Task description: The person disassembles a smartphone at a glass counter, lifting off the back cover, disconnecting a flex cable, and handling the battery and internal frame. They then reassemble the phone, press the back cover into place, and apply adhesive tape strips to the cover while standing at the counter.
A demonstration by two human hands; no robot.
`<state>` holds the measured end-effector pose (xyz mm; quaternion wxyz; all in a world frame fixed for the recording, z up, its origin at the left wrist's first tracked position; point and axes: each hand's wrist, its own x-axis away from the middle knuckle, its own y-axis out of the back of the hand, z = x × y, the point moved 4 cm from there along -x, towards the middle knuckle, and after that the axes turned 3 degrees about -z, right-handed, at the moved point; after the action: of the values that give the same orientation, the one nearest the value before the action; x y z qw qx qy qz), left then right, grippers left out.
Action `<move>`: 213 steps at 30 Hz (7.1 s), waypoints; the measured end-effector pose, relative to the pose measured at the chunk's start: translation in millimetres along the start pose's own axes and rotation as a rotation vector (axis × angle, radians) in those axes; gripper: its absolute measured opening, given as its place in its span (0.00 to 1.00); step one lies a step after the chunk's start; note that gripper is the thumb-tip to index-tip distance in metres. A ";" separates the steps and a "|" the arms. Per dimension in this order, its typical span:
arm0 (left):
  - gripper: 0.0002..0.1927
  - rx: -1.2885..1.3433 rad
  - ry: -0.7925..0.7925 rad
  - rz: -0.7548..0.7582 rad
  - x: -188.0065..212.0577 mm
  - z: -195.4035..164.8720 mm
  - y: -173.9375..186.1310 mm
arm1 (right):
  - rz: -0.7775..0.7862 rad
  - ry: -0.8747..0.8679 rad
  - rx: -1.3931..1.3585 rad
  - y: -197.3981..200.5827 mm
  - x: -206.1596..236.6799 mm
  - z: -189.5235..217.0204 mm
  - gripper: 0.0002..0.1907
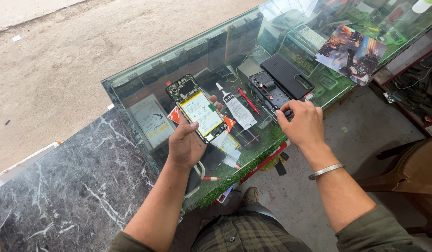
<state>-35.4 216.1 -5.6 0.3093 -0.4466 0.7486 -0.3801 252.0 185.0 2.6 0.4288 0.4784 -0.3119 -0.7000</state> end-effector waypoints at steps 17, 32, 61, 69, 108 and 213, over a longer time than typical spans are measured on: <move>0.45 0.028 0.026 0.003 -0.3 1.1 0.6 | -0.115 -0.506 -1.097 -22.3 -21.1 -55.1 0.07; 0.43 0.057 0.027 0.002 0.0 1.3 1.7 | -0.102 -0.694 -1.306 -27.3 -13.8 -62.7 0.08; 0.54 0.089 0.063 0.005 1.4 11.8 18.9 | 0.065 -0.147 -1.167 -12.6 62.7 69.0 0.09; 0.52 0.143 0.068 -0.010 2.6 12.0 22.0 | 0.074 0.107 -0.822 -4.0 62.0 125.2 0.11; 0.42 0.023 0.151 -0.211 1.2 12.4 30.5 | 0.098 0.575 -0.278 -18.0 29.4 173.1 0.32; 0.34 0.120 0.125 -0.199 -2.3 12.1 31.1 | 0.108 0.702 -0.139 -14.6 -1.6 180.8 0.33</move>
<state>-38.2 224.3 -37.9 0.2492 -0.4750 0.6941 -0.4802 78.4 197.6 53.8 0.5775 0.6422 -0.1221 -0.4890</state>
